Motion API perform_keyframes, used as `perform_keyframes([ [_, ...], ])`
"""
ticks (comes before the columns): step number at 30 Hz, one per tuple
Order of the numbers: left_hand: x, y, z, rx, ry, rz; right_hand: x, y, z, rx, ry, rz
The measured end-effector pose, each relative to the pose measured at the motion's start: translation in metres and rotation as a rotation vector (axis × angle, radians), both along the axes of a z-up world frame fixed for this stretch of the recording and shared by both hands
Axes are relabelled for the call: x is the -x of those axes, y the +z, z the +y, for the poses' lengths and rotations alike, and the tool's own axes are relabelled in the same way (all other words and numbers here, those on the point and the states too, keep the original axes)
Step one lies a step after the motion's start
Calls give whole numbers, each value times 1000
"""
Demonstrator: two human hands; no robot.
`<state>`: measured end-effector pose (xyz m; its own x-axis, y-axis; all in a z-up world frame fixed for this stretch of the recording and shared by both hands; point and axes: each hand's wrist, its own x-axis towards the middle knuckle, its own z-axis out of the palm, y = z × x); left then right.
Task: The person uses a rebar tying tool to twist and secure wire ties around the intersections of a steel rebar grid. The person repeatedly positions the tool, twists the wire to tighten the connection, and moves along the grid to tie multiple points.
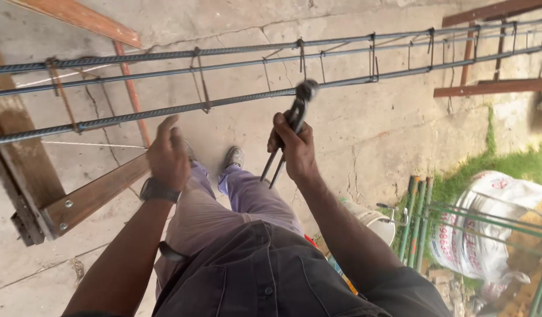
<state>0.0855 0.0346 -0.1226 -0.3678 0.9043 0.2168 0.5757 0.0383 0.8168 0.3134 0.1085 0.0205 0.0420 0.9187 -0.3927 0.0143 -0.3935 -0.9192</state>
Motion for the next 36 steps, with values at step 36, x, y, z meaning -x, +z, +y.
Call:
perform_keyframes([
  [36,-237,20,112,-150,-119,-159,-84,76,180,-310,833,-785],
])
